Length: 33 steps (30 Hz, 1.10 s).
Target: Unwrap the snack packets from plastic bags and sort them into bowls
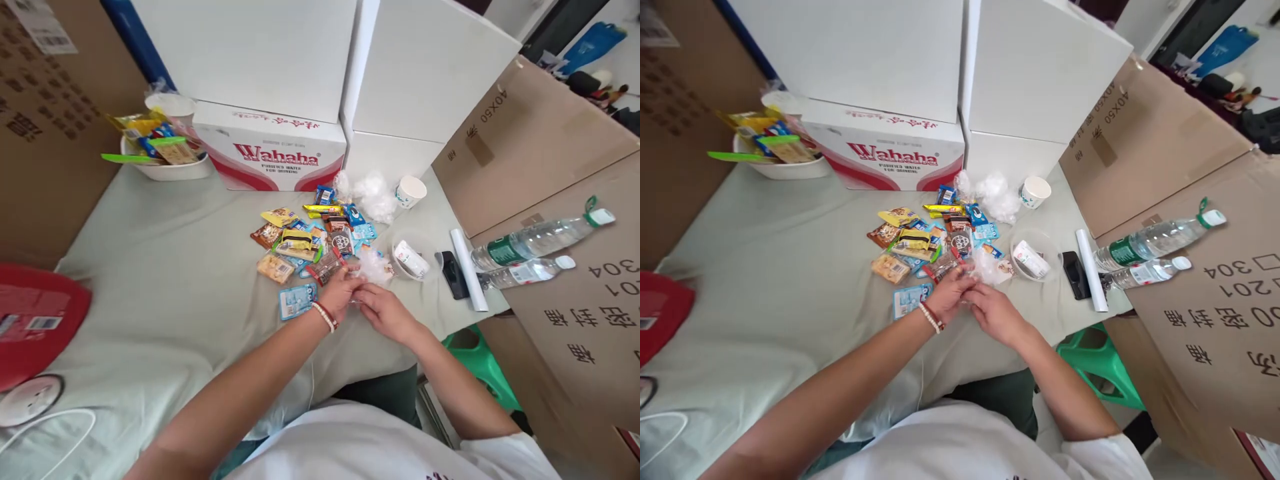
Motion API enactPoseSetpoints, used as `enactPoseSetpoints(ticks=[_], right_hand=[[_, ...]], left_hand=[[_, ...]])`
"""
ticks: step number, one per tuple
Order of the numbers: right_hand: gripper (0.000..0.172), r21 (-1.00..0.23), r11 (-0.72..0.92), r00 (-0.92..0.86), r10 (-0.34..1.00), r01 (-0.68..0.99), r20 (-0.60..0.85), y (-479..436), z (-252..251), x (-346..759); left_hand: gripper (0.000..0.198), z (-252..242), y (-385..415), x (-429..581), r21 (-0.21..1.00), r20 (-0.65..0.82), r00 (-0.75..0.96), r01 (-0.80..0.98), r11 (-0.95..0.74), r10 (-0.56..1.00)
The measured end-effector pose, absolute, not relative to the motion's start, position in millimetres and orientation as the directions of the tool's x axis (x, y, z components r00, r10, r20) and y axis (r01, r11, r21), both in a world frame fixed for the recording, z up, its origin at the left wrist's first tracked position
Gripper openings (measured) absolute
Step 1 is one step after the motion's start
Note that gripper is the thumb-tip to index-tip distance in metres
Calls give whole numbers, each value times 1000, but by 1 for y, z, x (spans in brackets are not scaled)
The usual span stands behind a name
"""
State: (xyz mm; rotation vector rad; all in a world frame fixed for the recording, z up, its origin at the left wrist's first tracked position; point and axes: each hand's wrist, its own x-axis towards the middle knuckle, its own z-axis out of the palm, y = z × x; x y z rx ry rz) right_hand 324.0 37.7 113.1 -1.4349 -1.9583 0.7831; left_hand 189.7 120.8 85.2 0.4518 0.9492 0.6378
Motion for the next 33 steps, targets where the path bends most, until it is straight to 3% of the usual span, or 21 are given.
enactPoseSetpoints(ticks=[2,5,7,9,12,17,23,26,31,33], right_hand=[[30,-662,188,-70,977,726,202,26,118,345],[38,-489,-125,297,909,863,292,19,110,393],[37,-385,-251,374,882,888,286,24,93,426],[29,-351,-246,353,891,904,284,37,74,451],[33,-376,-181,310,897,909,317,69,57,472],[27,-441,-88,224,937,893,268,148,56,472],[25,-399,-38,128,971,916,202,234,59,451],[24,-414,-36,114,980,910,166,229,69,446],[39,-425,-47,176,946,904,271,171,80,418],[38,-395,-25,116,972,918,206,156,74,399]], left_hand=[[34,73,129,195,642,-616,346,-301,705,708],[31,62,141,188,675,-614,270,-308,671,742],[33,62,147,180,709,-592,222,-313,632,775],[35,65,149,173,745,-561,177,-317,586,809],[39,69,146,161,792,-517,105,-319,521,850],[45,70,130,137,863,-460,-13,-242,444,888],[52,73,104,106,875,-476,-117,-165,455,872],[53,78,89,84,857,-507,-108,-165,487,855],[56,78,68,48,815,-577,-123,-151,559,807],[59,76,65,41,804,-593,-129,-144,576,795]])
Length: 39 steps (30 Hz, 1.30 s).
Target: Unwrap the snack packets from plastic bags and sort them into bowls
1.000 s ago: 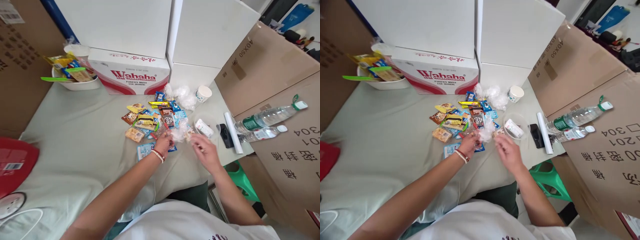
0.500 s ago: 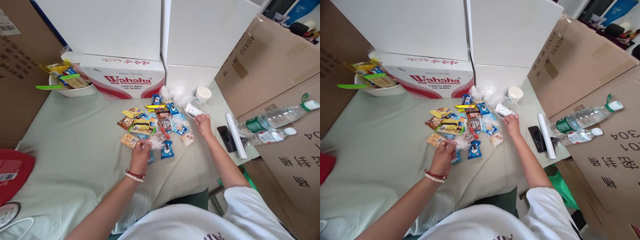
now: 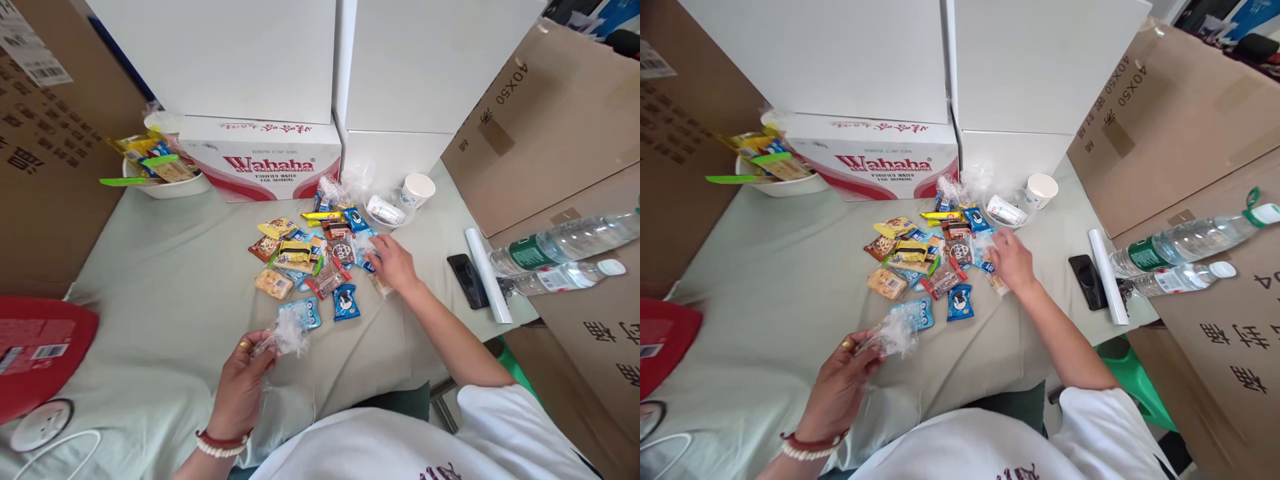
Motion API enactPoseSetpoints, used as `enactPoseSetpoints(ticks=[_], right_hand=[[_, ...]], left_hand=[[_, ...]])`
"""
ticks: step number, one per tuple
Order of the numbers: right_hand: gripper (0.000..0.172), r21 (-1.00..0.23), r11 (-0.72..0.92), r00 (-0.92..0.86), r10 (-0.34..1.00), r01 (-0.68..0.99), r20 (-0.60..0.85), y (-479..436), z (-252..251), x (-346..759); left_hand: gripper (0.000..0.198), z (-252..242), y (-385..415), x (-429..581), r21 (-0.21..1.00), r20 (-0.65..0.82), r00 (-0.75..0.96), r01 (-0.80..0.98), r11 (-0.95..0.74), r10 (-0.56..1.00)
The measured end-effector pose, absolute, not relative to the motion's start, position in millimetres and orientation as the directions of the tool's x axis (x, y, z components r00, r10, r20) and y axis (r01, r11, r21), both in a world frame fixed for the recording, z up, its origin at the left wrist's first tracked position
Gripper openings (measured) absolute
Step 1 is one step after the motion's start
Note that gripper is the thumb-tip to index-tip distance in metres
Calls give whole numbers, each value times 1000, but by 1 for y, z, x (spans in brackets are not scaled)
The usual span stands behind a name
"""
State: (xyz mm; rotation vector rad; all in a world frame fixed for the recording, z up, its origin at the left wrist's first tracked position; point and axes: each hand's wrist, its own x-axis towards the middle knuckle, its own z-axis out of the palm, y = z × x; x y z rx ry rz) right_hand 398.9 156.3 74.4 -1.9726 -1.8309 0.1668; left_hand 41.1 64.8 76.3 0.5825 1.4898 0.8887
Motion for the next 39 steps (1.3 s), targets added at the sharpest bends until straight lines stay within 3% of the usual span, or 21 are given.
enactPoseSetpoints(ticks=[3,6,8,11,13,17,19,22,26,29,32,33,34,36,37,39], right_hand=[[25,-349,-10,33,998,937,61,155,62,375],[16,-309,13,-6,1000,951,22,172,68,368],[20,-280,36,-9,995,959,97,192,89,370],[35,-219,61,21,935,974,353,245,131,381],[39,-194,62,19,921,979,388,292,149,391],[23,-68,-1,1,1000,998,4,373,140,405],[18,-57,-69,62,991,996,-117,396,122,404],[23,-70,-147,131,973,987,-188,411,101,394],[29,-101,-189,170,970,977,-175,402,110,381],[46,-154,-107,108,994,982,1,367,135,377],[33,-238,27,14,985,971,170,296,151,371],[30,-393,102,-14,975,914,220,265,151,365],[28,-569,134,-36,983,811,181,233,148,357],[38,-842,26,-180,980,538,-85,168,129,333],[44,-912,-101,-242,947,398,-210,139,116,319],[51,-940,-317,-245,908,128,-340,95,88,290]], left_hand=[[63,74,64,38,813,-582,-122,-115,571,804],[63,71,61,33,832,-554,-118,-83,548,824],[60,65,56,26,843,-538,-136,-53,536,832],[57,56,46,15,843,-529,-176,4,538,830],[57,53,40,10,842,-524,-183,40,539,832],[56,58,35,7,854,-506,-143,53,517,851],[54,62,33,5,861,-499,-117,45,506,859],[54,65,32,2,870,-490,-100,3,493,866],[62,67,36,0,860,-505,-79,-126,494,859],[74,69,46,5,837,-528,-81,-222,501,845],[81,71,59,14,831,-512,-73,-294,472,856],[82,71,62,19,831,-500,-53,-309,462,865],[82,72,64,24,832,-486,-25,-321,453,874],[81,75,64,35,831,-453,50,-338,442,890],[80,77,62,41,830,-437,91,-343,440,895],[73,80,58,52,828,-409,180,-338,446,895]])
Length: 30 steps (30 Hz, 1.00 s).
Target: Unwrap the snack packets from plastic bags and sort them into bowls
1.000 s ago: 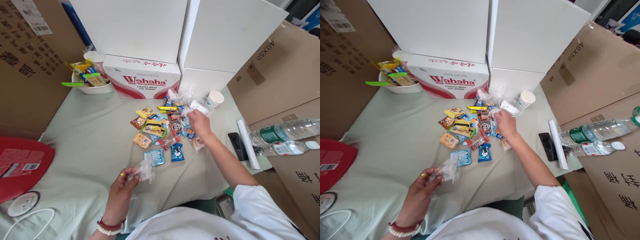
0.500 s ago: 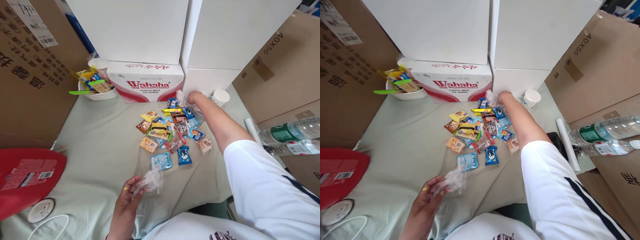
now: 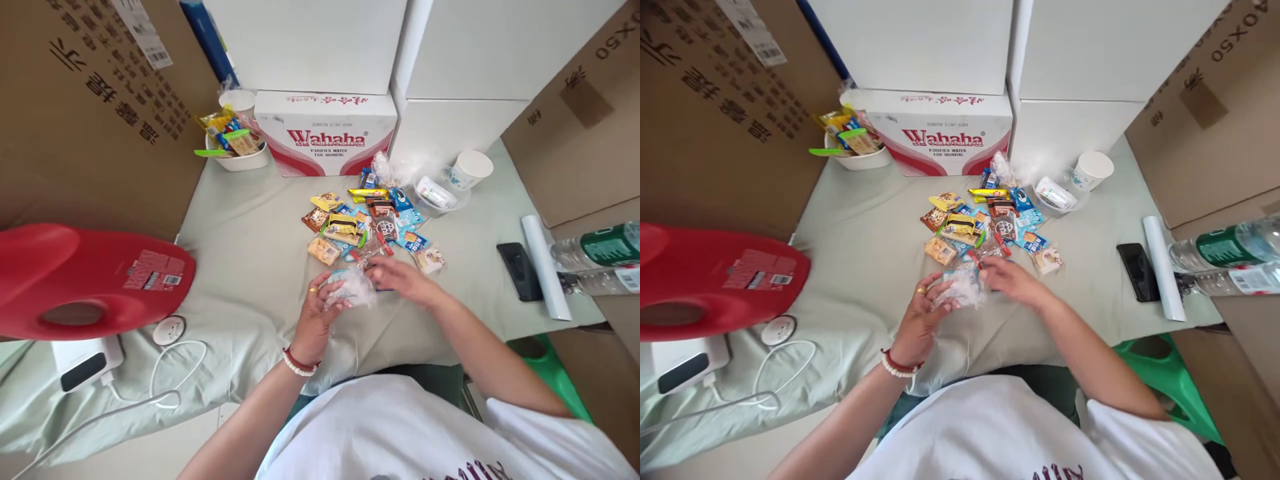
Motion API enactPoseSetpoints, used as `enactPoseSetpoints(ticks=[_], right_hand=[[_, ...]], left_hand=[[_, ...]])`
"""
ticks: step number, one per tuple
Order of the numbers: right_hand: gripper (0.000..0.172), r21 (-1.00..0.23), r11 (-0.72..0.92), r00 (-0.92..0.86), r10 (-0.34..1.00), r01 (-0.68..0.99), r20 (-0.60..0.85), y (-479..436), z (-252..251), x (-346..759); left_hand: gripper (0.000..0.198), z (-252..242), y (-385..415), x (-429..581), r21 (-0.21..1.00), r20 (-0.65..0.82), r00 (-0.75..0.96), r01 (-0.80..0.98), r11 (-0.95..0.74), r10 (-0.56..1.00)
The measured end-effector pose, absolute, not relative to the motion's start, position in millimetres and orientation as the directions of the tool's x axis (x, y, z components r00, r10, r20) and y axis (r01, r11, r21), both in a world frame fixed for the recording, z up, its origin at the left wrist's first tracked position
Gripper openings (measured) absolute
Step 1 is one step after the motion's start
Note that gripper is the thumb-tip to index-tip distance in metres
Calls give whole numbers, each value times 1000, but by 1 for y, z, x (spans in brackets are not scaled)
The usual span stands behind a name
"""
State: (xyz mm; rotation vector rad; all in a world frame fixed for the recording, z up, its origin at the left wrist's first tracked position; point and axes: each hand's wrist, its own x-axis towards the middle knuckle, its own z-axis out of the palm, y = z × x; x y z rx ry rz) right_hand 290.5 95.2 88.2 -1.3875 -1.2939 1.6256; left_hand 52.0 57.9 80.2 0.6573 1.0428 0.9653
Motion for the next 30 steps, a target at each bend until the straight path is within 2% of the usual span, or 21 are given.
enactPoseSetpoints(ticks=[3,5,8,13,16,21,26,30], right_hand=[[48,-895,-427,-213,893,-127,-395,61,57,262],[45,-899,-403,-164,912,-172,-377,52,50,256],[44,-917,-388,-167,914,-97,-369,46,53,263],[47,-925,-380,-59,923,-12,-379,41,67,288],[48,-925,-375,28,926,-70,-377,35,71,299],[50,-862,-461,47,876,-212,-480,18,69,313],[46,-877,-457,65,881,-146,-469,-6,72,327],[51,-850,-516,92,846,-108,-525,-19,76,344]], left_hand=[[51,82,51,64,837,-409,290,-260,483,865],[39,79,48,68,873,-415,274,-150,464,868],[38,69,44,69,917,-383,188,-38,396,904],[48,52,40,68,939,-328,109,-71,337,938],[48,45,39,69,952,-292,-23,-98,288,956],[44,37,45,67,972,-224,-220,-124,200,950],[43,36,55,62,971,-224,-291,-152,186,930],[43,45,60,63,980,-151,-265,-169,108,952]])
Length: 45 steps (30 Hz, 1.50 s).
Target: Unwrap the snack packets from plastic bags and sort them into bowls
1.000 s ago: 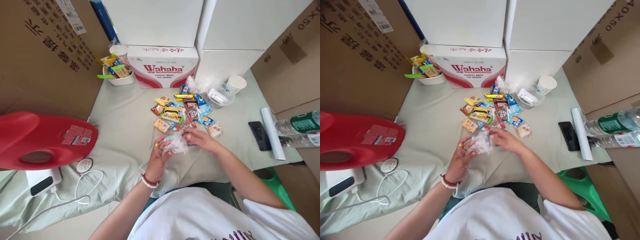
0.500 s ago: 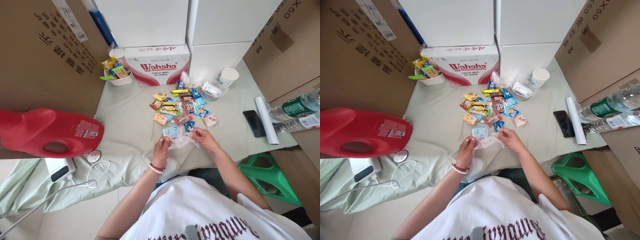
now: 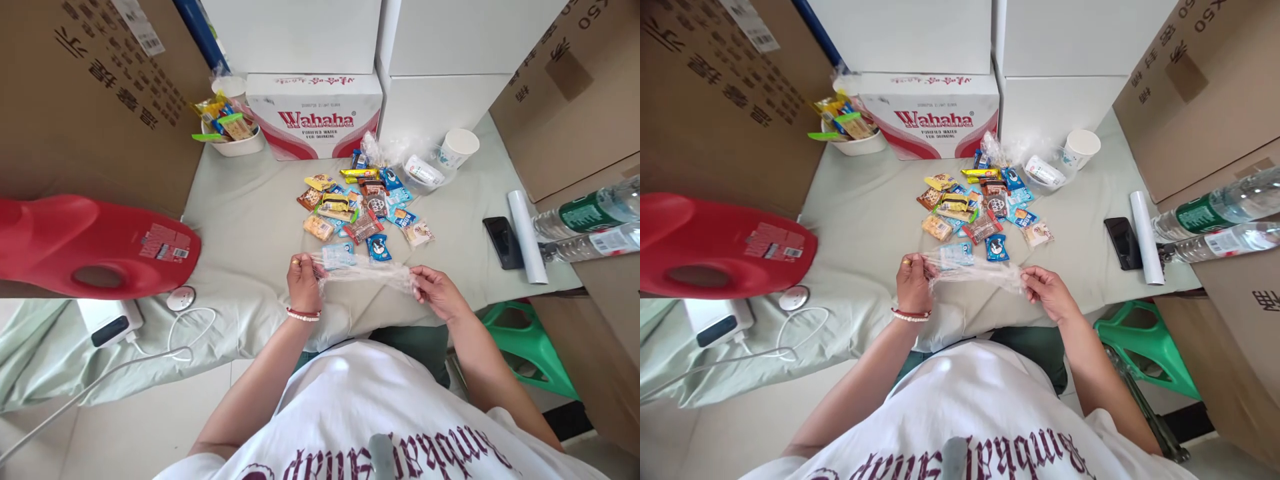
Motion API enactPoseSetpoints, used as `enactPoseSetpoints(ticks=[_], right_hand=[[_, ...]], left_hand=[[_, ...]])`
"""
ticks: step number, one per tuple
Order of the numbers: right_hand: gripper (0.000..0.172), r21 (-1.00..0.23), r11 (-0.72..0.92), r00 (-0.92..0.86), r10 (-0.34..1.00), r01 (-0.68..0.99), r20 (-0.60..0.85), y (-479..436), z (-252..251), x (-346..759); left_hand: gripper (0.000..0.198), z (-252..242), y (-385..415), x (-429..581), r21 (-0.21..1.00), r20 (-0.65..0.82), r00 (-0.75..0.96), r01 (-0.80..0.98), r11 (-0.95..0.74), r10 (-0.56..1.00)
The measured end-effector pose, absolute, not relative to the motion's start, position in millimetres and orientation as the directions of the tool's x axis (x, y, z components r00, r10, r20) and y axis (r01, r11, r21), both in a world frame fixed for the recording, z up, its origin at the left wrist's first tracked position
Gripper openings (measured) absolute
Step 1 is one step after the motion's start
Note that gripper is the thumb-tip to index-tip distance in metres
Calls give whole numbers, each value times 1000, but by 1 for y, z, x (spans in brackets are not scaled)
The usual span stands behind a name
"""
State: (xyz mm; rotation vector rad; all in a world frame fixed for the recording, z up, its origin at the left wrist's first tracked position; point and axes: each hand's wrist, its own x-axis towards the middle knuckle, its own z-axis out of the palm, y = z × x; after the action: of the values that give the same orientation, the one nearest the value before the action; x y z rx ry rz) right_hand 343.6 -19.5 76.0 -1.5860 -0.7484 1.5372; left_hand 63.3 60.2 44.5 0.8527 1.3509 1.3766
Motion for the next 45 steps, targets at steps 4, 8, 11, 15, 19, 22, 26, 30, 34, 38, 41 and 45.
enactPoseSetpoints(ticks=[4,8,11,15,19,22,26,30,34,38,41,45], right_hand=[[52,-873,-485,314,837,43,-449,-23,82,360],[48,-898,-440,368,832,-17,-414,-22,100,351],[62,-788,-559,-96,826,-259,-555,-15,113,321],[75,-726,-594,-305,803,-347,-511,4,109,280],[53,-861,-502,-132,862,-77,-490,12,84,277],[33,-909,-416,-5,910,-25,-416,4,69,292],[36,-946,-320,88,945,44,-316,-14,64,304],[40,-957,-207,82,978,204,-194,-21,71,292],[36,-963,-108,25,994,246,-105,-21,76,281],[43,-963,-259,136,959,72,-247,-28,67,290],[48,-937,-348,206,915,-38,-348,-39,57,301],[49,-934,-356,206,916,22,-344,-45,53,299]], left_hand=[[42,62,60,63,998,-49,-211,-60,37,976],[33,84,46,54,890,387,-193,334,-310,902],[21,94,27,51,697,596,63,454,-555,800],[32,90,0,60,297,478,754,343,-891,450],[48,69,-17,62,377,106,917,321,-869,385],[50,57,-24,54,729,-7,807,408,-550,590],[55,56,-17,59,935,-257,353,326,140,899],[61,61,2,92,952,-293,338,193,238,895],[44,58,19,115,952,-284,338,-14,306,897],[37,49,26,100,936,-282,205,-155,316,937],[43,48,23,82,910,-334,114,-220,352,935],[42,56,13,86,968,-244,236,-4,252,941]])
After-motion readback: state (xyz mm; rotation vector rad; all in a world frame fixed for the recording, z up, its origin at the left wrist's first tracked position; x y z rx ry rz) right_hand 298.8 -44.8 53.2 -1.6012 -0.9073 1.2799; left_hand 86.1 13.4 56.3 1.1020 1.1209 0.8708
